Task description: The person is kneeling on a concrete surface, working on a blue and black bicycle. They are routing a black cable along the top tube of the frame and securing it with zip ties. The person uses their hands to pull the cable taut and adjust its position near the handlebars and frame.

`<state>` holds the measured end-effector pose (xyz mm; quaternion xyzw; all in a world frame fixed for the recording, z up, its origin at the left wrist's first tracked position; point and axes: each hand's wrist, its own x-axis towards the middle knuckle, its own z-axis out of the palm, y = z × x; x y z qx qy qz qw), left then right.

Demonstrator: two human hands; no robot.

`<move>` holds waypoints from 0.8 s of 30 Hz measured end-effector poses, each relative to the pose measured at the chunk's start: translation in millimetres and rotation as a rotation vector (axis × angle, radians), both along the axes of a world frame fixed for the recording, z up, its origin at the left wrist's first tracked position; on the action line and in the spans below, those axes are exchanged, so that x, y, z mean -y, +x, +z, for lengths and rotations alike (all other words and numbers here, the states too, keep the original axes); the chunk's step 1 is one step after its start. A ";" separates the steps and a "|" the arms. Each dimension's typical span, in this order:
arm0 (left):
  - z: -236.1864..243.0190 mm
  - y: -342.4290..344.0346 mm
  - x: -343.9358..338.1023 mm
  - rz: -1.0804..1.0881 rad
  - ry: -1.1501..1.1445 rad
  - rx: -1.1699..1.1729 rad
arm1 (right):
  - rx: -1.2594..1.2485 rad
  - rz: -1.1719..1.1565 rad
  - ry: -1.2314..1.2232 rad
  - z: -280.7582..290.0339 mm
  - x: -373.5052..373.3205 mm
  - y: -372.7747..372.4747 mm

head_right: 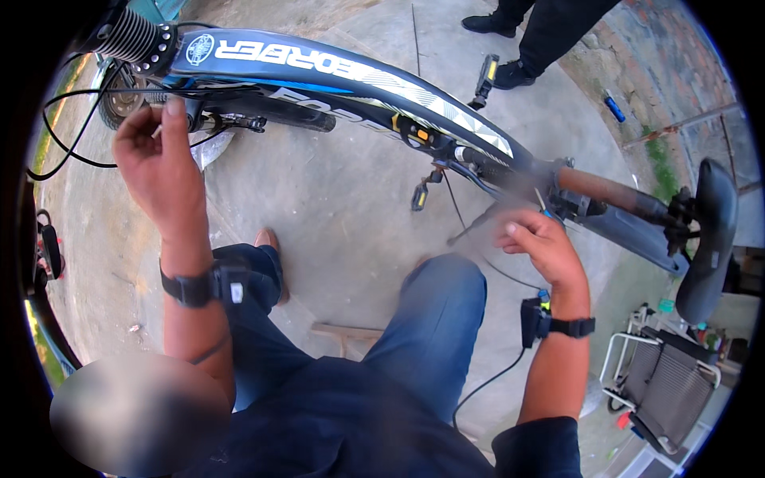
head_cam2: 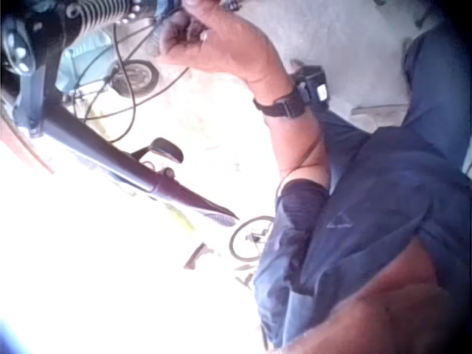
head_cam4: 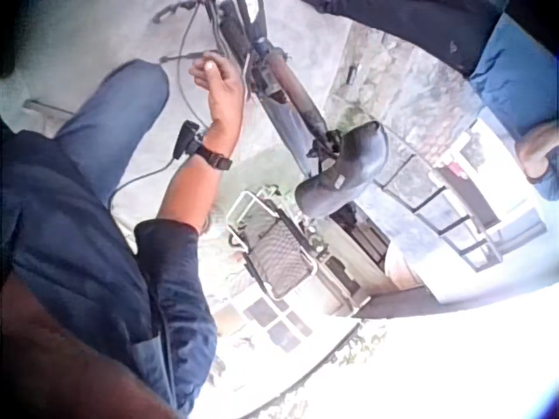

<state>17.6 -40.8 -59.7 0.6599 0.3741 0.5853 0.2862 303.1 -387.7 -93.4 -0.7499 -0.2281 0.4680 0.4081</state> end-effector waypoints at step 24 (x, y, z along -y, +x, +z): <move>48.0 102.6 20.3 -0.292 1.145 -0.754 | 0.523 0.167 -0.142 -284.5 -64.9 44.7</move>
